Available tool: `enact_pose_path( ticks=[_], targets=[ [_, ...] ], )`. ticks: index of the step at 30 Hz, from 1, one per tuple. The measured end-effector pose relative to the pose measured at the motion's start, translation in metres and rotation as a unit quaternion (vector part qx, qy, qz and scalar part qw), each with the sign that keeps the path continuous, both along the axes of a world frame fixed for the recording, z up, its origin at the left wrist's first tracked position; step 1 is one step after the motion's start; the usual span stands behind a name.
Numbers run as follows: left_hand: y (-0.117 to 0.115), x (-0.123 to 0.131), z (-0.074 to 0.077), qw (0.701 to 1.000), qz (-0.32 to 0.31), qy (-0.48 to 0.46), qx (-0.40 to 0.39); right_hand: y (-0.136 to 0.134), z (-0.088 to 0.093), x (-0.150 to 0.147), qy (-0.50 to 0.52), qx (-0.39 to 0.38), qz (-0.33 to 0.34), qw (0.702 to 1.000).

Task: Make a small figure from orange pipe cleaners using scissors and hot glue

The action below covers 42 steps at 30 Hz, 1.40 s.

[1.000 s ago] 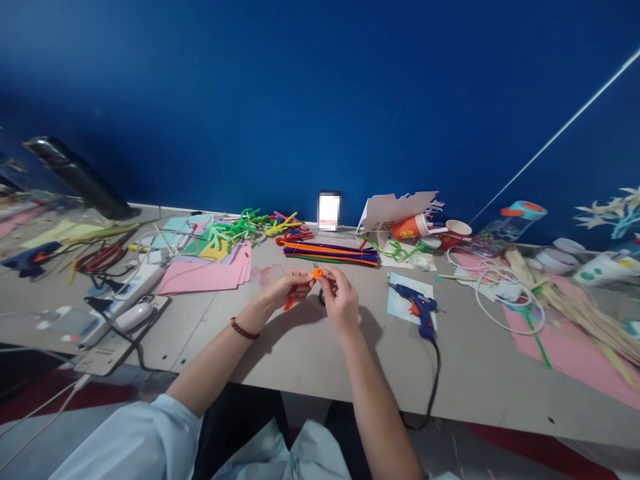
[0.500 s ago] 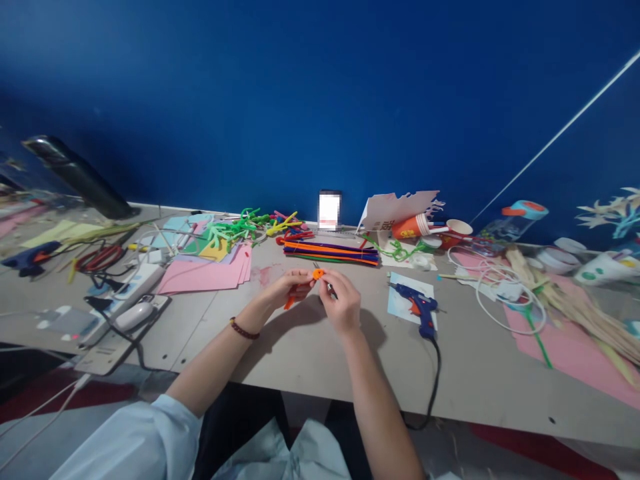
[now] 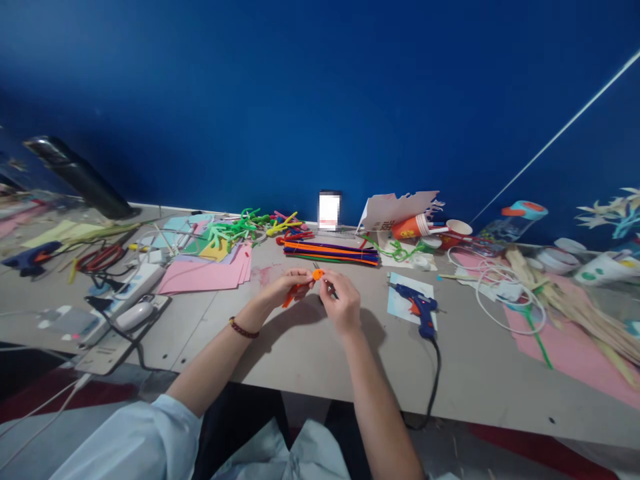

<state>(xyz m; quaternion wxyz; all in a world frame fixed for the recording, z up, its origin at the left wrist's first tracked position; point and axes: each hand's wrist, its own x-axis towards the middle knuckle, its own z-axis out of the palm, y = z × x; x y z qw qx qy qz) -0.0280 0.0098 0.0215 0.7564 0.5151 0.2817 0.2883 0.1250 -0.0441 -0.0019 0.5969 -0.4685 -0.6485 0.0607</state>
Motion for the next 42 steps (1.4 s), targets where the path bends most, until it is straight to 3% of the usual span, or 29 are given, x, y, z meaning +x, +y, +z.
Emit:
enact_pose_path(
  ticks=[4, 16, 22, 29, 37, 42],
  targets=[
    [0.000, -0.002, 0.001, 1.000, -0.006, 0.000, 0.008, -0.001, 0.000, -0.002, 0.053, -0.035, 0.017, 0.998],
    [0.002, -0.002, -0.003, 0.998, -0.059, -0.008, -0.017, 0.002, 0.001, 0.006, 0.079, -0.099, 0.133, 0.983],
    [0.004, -0.003, -0.009, 0.997, -0.068, -0.007, -0.025, 0.002, 0.001, 0.007, 0.075, -0.119, 0.156, 0.978],
    [0.003, -0.004, -0.005, 0.998, -0.054, 0.002, -0.012, 0.005, -0.006, 0.002, 0.200, -0.142, 0.195, 0.950],
    [0.004, -0.005, -0.007, 0.996, -0.077, -0.012, -0.032, 0.004, -0.001, 0.004, 0.175, -0.134, 0.203, 0.954],
    [0.003, -0.003, -0.008, 0.996, -0.070, -0.041, -0.048, 0.002, -0.001, 0.003, 0.230, -0.173, 0.219, 0.932]
  ],
)
